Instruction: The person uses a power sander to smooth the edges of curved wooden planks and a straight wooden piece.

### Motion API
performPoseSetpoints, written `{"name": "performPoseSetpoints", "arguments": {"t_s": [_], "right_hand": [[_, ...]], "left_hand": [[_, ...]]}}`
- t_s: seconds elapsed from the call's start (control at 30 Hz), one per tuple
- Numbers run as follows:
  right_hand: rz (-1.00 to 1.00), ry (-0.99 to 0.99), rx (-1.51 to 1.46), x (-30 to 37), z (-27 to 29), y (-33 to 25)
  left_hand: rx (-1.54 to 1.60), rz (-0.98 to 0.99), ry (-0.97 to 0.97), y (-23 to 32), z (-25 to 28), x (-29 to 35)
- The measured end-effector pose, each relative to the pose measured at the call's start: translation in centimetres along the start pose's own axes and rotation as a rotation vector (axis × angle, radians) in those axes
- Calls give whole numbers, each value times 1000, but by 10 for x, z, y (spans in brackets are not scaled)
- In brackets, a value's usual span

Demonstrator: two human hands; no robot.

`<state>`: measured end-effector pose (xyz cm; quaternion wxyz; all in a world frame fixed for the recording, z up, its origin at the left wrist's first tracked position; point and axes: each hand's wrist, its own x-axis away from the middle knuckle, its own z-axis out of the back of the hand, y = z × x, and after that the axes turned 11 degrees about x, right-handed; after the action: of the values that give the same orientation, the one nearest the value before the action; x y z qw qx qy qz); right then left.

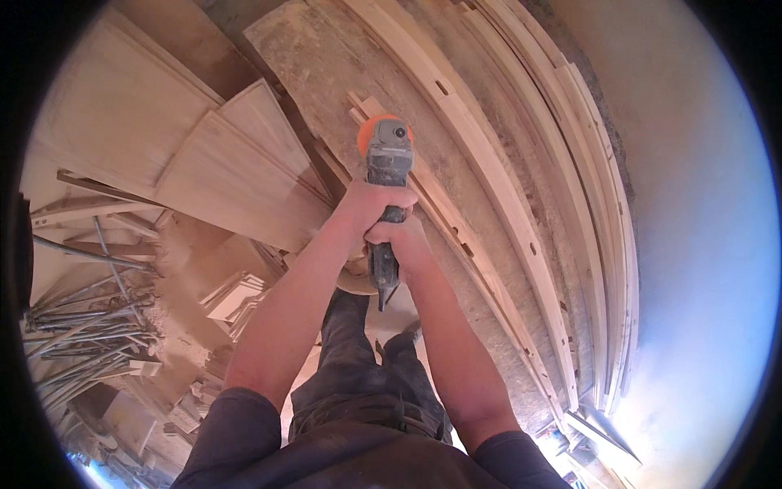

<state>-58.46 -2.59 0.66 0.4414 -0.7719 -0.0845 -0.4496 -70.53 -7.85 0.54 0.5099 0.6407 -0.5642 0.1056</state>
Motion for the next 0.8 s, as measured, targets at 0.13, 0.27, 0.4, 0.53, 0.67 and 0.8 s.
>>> {"name": "performPoseSetpoints", "arguments": {"t_s": [0.13, 0.27, 0.4, 0.53, 0.67, 0.8], "right_hand": [[10, -20, 48, -24, -15, -28], [-1, -69, 92, -42, -20, -53], [57, 8, 10, -12, 1, -1], [88, 29, 15, -6, -16, -7], [137, -55, -4, -36, -25, -40], [89, 38, -97, -10, -16, -13]], "left_hand": [[22, 8, -12, 25, 17, -24], [-54, 54, -19, 50, 14, -38], [-108, 34, -32, 6, 3, -16], [-132, 28, -45, 7, 18, -22], [-87, 150, -82, 52, 18, -35], [-130, 129, -199, 18, 15, -28]]}}
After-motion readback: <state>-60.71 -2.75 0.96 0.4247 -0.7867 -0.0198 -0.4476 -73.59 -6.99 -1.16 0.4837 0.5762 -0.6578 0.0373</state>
